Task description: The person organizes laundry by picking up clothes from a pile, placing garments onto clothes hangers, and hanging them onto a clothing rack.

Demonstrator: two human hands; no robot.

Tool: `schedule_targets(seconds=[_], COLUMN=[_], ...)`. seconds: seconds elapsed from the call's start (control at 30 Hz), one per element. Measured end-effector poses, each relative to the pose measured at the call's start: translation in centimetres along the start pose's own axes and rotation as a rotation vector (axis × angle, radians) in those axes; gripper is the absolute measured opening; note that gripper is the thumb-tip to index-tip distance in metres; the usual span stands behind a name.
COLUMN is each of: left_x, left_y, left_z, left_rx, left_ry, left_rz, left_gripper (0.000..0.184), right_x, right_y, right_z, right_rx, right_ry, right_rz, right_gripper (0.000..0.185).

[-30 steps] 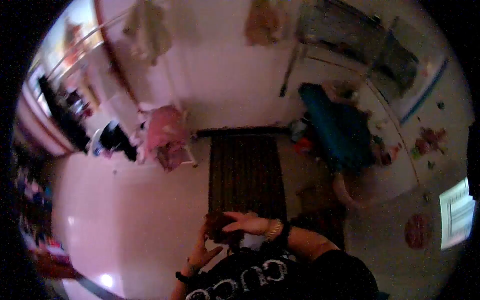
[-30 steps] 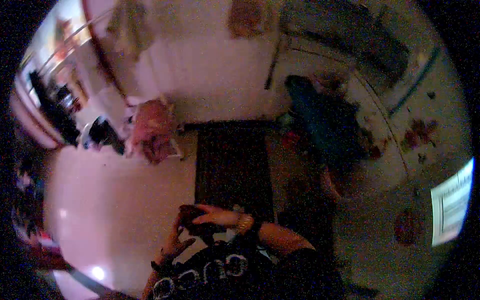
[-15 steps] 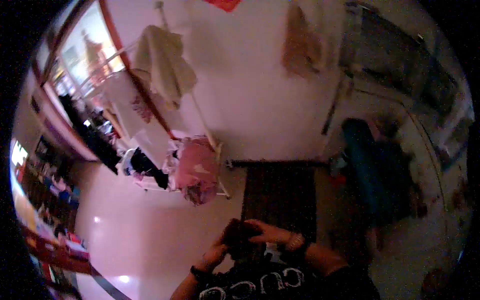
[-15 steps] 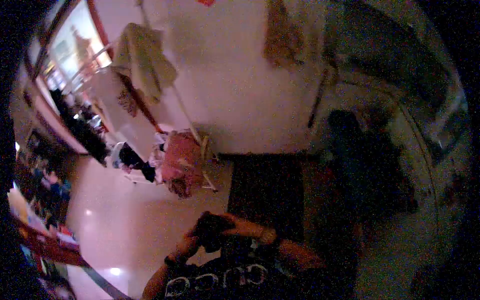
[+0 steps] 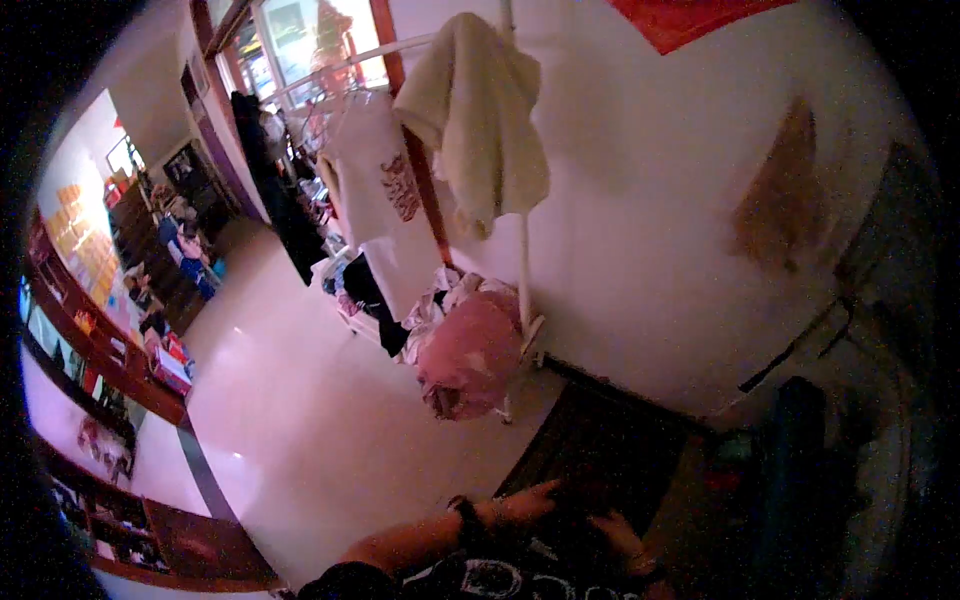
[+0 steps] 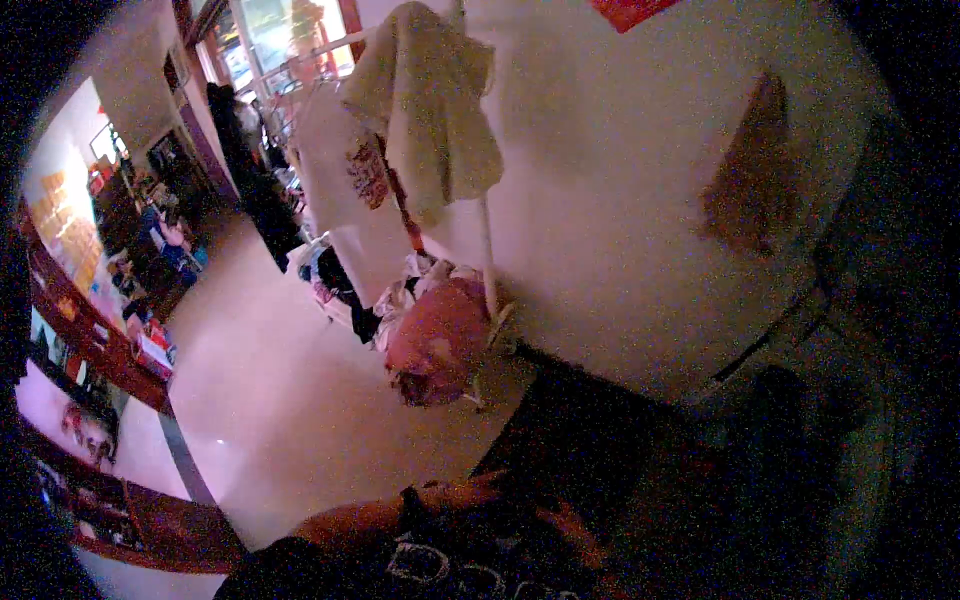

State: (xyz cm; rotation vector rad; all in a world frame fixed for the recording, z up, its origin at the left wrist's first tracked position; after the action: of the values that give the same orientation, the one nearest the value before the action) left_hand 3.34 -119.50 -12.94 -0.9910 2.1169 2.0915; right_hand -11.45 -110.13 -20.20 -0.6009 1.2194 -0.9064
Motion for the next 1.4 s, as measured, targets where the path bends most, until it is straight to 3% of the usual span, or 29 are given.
schedule_targets(seconds=[0.03,0.07,0.13,0.17,0.23,0.3,0.4,0.47,0.5,0.53,0.6,0.67,0.73,0.8,0.93,0.97,1.03,1.07,1.1,1.13,1.17,1.2,1.27,1.4], left_x=[-0.3,-0.6,-0.6,-0.3,0.5,0.6,-0.6,-1.1,-1.1,-1.1,-0.7,-0.6,0.1,0.0,1.3,3.1,5.7,5.3,4.5,4.7,5.1,5.4,6.1,5.4], left_y=[0.4,0.8,1.3,0.1,-1.3,-2.0,-2.3,-3.0,-3.5,-4.0,-4.9,-5.4,-5.3,-3.4,-1.4,-4.6,-6.9,-7.5,-7.9,-7.0,-6.2,-5.2,-3.8,-2.7], left_z=[-0.6,-1.3,-3.1,-4.3,-7.4,-10.8,-13.8,-14.9,-14.9,-14.7,-13.9,-13.3,-13.4,-13.3,-11.1,-11.8,-10.0,-9.9,-9.7,-8.9,-7.9,-7.0,-6.2,-6.6], left_rx=[0.054,0.108,0.127,0.142,-0.276,-0.331,-0.433,-0.472,-0.43,-0.385,-0.494,-0.591,-0.732,-0.581,-0.631,-0.47,-0.296,-0.458,-0.639,-0.649,-0.62,-0.601,-0.581,-0.587], left_ry=[0.012,0.027,0.032,0.035,-0.005,0.024,0.118,0.186,0.17,0.148,0.098,0.022,0.012,0.097,0.103,0.08,-0.019,0.058,0.168,0.199,0.185,0.184,0.193,0.254], left_rz=[0.051,0.1,0.02,0.028,0.261,0.278,0.225,0.158,0.099,0.038,0.09,0.129,0.143,0.065,0.08,0.149,0.222,0.025,-0.158,-0.212,-0.224,-0.226,-0.225,-0.209], left_gripper=[0.058,0.058,0.055,0.055,0.051,0.047,0.041,0.038,0.037,0.035,0.035,0.035,0.036,0.035,0.032,0.032,0.032,0.032,0.031,0.031,0.031,0.031,0.03,0.03], right_x=[0.2,0.2,-1.4,-3.2,-3.6,-1.8,4.6,4.4,3.6,1.7,-3.4,-4.4,-5.1,-7.7,-12.1,-13.2,-16.5,-18.3,-21.2,-23.6,-28.5,-28.2,-32.5,-35.9], right_y=[0.1,0.9,0.7,-4.1,-7.6,-5.9,4.6,2.3,1.7,0.8,1.4,1.2,0.6,0.3,3.6,4.8,7.5,8.9,9.8,10.3,10.2,10.7,3.4,3.9], right_z=[0.0,-1.4,-2.2,-0.7,2.6,0.3,-10.5,-9.7,-9.0,-7.2,-6.9,-8.2,-9.8,-11.0,-16.4,-18.5,-23.7,-26.5,-28.7,-31.4,-33.0,-35.8,-35.5,-39.6], right_rx=[-0.003,-0.045,-0.079,-0.574,-1.074,-0.338,0.136,-0.235,-0.589,-0.59,-0.861,-0.837,-0.854,-0.916,-0.976,-0.976,-1.025,-1.122,-1.434,-1.429,-1.351,-0.724,-0.58,-0.546], right_ry=[-0.009,0.117,0.252,0.189,0.112,0.221,0.445,0.456,0.474,0.482,1.011,1.02,0.858,0.825,0.922,0.981,1.176,1.327,1.687,1.705,2.208,1.529,1.554,1.789], right_rz=[0.013,0.133,0.241,-0.187,-0.654,-0.68,-0.445,-0.471,-0.481,-0.477,0.249,0.167,-0.2,-0.346,-0.273,-0.236,-0.155,-0.149,-0.171,-0.151,-0.064,-0.051,-0.082,0.078], right_gripper=[0.043,0.044,0.045,0.045,0.045,0.048,0.048,0.049,0.049,0.049,0.05,0.05,0.052,0.055,0.057,0.056,0.054,0.054,0.053,0.053,0.051,0.05,0.05,0.048])
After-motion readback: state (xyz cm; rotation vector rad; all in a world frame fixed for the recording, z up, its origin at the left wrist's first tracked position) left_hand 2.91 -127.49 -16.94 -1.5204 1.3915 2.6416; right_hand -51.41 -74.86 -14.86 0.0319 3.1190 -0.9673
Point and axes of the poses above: each hand's wrist, its own x-axis towards the middle knuckle, its own z-axis out of the palm, y = z × x, the point moved 7 cm from there along x, towards the middle knuckle, and after that the axes turned 1 degree about y, right-handed, at the moved point
